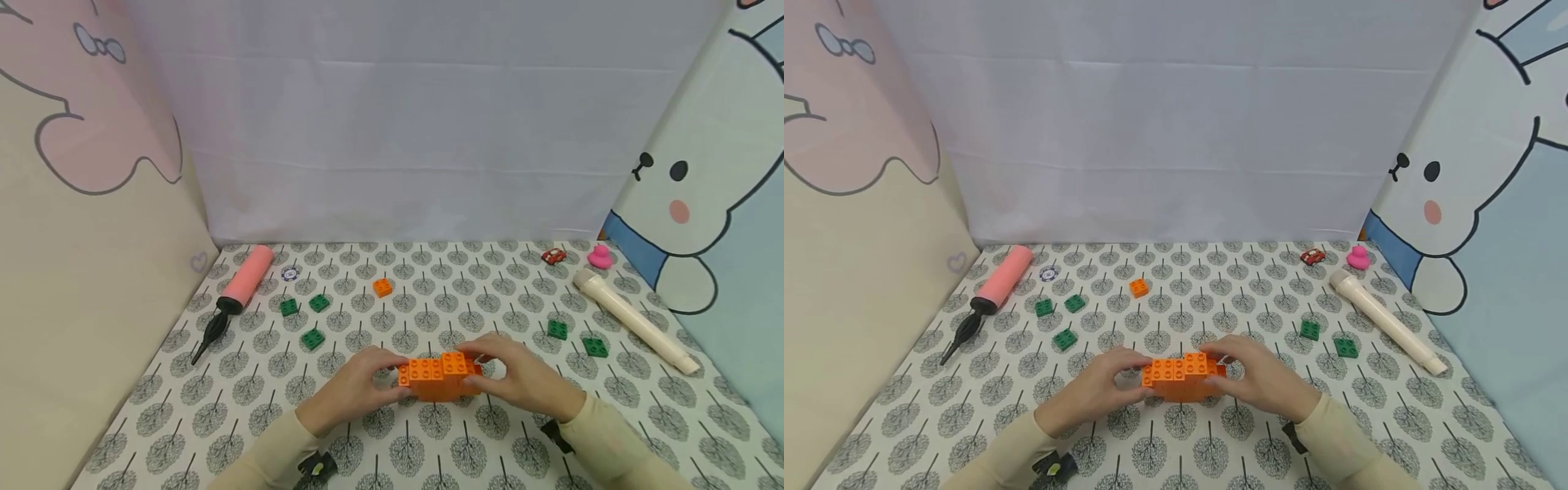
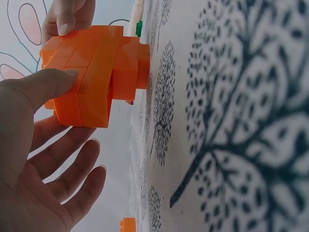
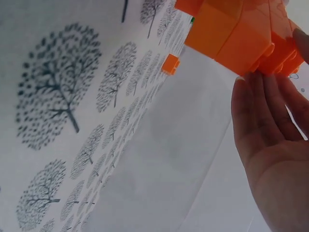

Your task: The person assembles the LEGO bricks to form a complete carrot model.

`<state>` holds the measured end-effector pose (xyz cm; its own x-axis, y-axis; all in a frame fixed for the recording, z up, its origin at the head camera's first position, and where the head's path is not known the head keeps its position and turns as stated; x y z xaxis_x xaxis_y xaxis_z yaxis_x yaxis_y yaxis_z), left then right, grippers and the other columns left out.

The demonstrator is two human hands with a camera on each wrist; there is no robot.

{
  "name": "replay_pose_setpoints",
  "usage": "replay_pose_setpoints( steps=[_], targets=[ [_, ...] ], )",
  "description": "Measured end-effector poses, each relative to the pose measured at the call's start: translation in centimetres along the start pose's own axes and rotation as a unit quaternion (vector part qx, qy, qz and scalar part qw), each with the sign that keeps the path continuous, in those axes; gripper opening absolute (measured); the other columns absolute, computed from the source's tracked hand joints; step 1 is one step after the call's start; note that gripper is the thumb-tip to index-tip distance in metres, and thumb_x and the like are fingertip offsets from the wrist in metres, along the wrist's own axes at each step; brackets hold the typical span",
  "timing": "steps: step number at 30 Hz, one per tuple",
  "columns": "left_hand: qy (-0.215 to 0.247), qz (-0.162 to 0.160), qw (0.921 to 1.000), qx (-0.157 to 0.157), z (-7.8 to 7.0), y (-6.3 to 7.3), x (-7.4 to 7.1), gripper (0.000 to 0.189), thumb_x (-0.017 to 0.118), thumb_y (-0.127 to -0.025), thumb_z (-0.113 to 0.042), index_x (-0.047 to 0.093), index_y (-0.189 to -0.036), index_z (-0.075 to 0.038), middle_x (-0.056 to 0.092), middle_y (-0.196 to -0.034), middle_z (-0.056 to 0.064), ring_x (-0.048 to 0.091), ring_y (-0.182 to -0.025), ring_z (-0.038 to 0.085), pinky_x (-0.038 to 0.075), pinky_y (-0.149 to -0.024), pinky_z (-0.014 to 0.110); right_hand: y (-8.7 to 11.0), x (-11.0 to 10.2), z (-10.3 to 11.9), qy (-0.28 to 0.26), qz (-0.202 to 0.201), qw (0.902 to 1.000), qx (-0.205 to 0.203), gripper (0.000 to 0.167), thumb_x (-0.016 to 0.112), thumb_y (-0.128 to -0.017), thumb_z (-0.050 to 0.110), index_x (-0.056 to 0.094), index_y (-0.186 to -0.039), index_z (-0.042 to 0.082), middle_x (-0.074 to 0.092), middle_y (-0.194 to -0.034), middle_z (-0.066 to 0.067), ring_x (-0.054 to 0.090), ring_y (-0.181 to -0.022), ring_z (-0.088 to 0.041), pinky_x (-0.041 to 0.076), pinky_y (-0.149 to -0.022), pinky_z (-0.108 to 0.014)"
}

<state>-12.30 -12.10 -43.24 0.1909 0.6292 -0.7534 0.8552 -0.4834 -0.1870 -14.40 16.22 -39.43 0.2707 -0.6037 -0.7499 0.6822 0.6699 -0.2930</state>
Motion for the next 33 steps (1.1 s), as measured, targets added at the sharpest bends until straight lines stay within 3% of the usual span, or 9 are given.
replay_pose_setpoints(
  steps=[5,8,14,22,30,33],
  targets=[
    [0.005,0.023,0.9995,-0.021,0.4,-0.1,-0.4,0.057,0.067,-0.087,-0.056,0.064,-0.132,-0.019,0.066,-0.123,-0.007,0.059,-0.109,0.011,0.051,-0.097,0.039,0.4,0.1,-0.4,0.010,0.022,0.9995,0.021,0.046,0.071,-0.092,0.036,0.062,-0.132,0.015,0.065,-0.116,0.008,0.061,-0.100,-0.008,0.056,-0.087,-0.036],
    [0.015,0.021,0.9991,-0.032,1.0,-0.8,-1.0,0.058,0.059,-0.093,-0.056,0.064,-0.133,-0.014,0.067,-0.124,-0.002,0.061,-0.109,0.013,0.051,-0.097,0.041,0.6,0.3,-0.6,0.017,0.033,0.9983,0.046,0.049,0.070,-0.092,0.042,0.063,-0.132,0.016,0.065,-0.116,0.010,0.061,-0.100,-0.008,0.056,-0.088,-0.038],
    [-0.016,-0.027,0.9971,-0.070,3.0,-4.4,-3.0,0.049,0.062,-0.097,-0.044,0.063,-0.133,-0.012,0.067,-0.125,0.004,0.061,-0.108,0.018,0.052,-0.093,0.040,0.7,0.5,-0.8,0.032,0.037,0.9967,0.065,0.051,0.071,-0.090,0.044,0.062,-0.132,0.016,0.065,-0.116,0.009,0.061,-0.100,-0.007,0.056,-0.087,-0.038],
    [-0.052,-0.063,0.9850,-0.152,6.5,-8.6,-5.5,0.051,0.066,-0.096,-0.036,0.057,-0.138,-0.008,0.063,-0.132,0.008,0.061,-0.113,0.027,0.054,-0.090,0.044,0.5,0.8,-0.8,0.009,0.048,0.9957,0.079,0.051,0.071,-0.091,0.044,0.062,-0.134,0.017,0.063,-0.117,0.010,0.060,-0.100,-0.006,0.056,-0.088,-0.037],
    [-0.070,-0.057,0.9746,-0.205,9.0,-10.7,-4.7,0.058,0.071,-0.092,-0.033,0.056,-0.139,-0.003,0.062,-0.133,0.014,0.062,-0.114,0.030,0.053,-0.096,0.048,0.5,0.9,-0.8,0.000,0.045,0.9949,0.091,0.052,0.072,-0.090,0.044,0.063,-0.132,0.015,0.064,-0.119,0.009,0.060,-0.101,-0.007,0.056,-0.090,-0.039],
    [-0.073,-0.052,0.9714,-0.220,9.4,-11.3,-4.0,0.057,0.072,-0.091,-0.032,0.056,-0.137,-0.002,0.066,-0.123,0.013,0.064,-0.099,0.026,0.055,-0.089,0.045,0.6,0.9,-0.9,0.002,0.043,0.9952,0.088,0.053,0.071,-0.090,0.044,0.063,-0.132,0.014,0.065,-0.118,0.009,0.060,-0.101,-0.007,0.056,-0.089,-0.039]
  ],
)
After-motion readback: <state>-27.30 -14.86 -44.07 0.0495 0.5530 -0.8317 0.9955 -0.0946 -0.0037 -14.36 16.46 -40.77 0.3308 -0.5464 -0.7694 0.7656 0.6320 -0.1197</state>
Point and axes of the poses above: each hand's wrist, its own y-axis away from the middle knuckle, its own x-axis out of the palm, z = x × y, the point moved 2 cm from there along -y, towards the middle knuckle
